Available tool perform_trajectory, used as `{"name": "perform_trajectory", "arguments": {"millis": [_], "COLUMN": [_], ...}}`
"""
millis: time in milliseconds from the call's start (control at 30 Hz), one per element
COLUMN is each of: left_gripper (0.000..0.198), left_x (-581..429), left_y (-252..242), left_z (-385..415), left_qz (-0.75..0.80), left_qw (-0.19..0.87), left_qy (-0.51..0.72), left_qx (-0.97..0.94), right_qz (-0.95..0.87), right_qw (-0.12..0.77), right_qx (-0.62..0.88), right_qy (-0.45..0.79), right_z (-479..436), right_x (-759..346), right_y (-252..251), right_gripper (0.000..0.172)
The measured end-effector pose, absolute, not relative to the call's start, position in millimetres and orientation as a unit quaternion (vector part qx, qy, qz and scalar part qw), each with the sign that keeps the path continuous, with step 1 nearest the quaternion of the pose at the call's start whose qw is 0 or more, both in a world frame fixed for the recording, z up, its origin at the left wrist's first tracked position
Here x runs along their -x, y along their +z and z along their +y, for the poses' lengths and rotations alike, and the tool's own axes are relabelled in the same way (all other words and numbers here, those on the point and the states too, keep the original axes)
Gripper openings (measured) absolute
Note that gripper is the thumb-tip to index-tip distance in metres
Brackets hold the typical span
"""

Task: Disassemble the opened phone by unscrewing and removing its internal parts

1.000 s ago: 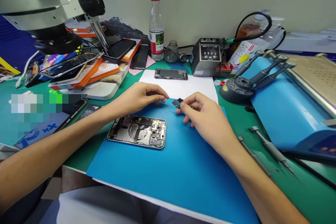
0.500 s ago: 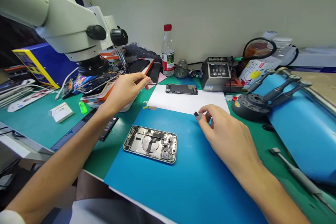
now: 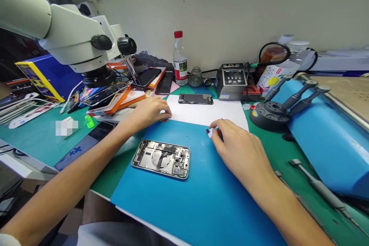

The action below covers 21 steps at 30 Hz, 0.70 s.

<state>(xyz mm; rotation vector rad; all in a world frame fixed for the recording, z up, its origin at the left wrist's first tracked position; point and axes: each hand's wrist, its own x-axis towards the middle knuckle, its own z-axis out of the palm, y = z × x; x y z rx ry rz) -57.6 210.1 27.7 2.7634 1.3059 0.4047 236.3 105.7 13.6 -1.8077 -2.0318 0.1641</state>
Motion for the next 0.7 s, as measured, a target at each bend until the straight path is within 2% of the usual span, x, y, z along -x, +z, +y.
{"name": "perform_trajectory", "arguments": {"millis": [200,333,533,700], "left_gripper": [0.016,0.022,0.009,0.017], "left_x": [60.9,77.4,75.5,63.3], "left_y": [36.9,57.3,60.0,53.3], "left_z": [210.0,206.8,200.4,195.3], "left_qz": [0.431,0.417,0.353,0.331], "left_qw": [0.042,0.112,0.216,0.245], "left_qy": [0.143,0.132,0.047,0.042], "left_qx": [-0.890,-0.892,-0.909,-0.910], "right_qz": [-0.720,-0.719,-0.717,-0.710], "right_qw": [0.193,0.192,0.211,0.238], "right_qx": [0.663,0.663,0.656,0.645], "right_qy": [0.068,0.080,0.104,0.157], "right_z": [105.9,105.6,108.8,110.5], "right_x": [-237.0,-236.5,-237.9,-237.9], "right_y": [13.6,13.4,11.5,14.5], "right_gripper": [0.044,0.046,0.039,0.033]}}
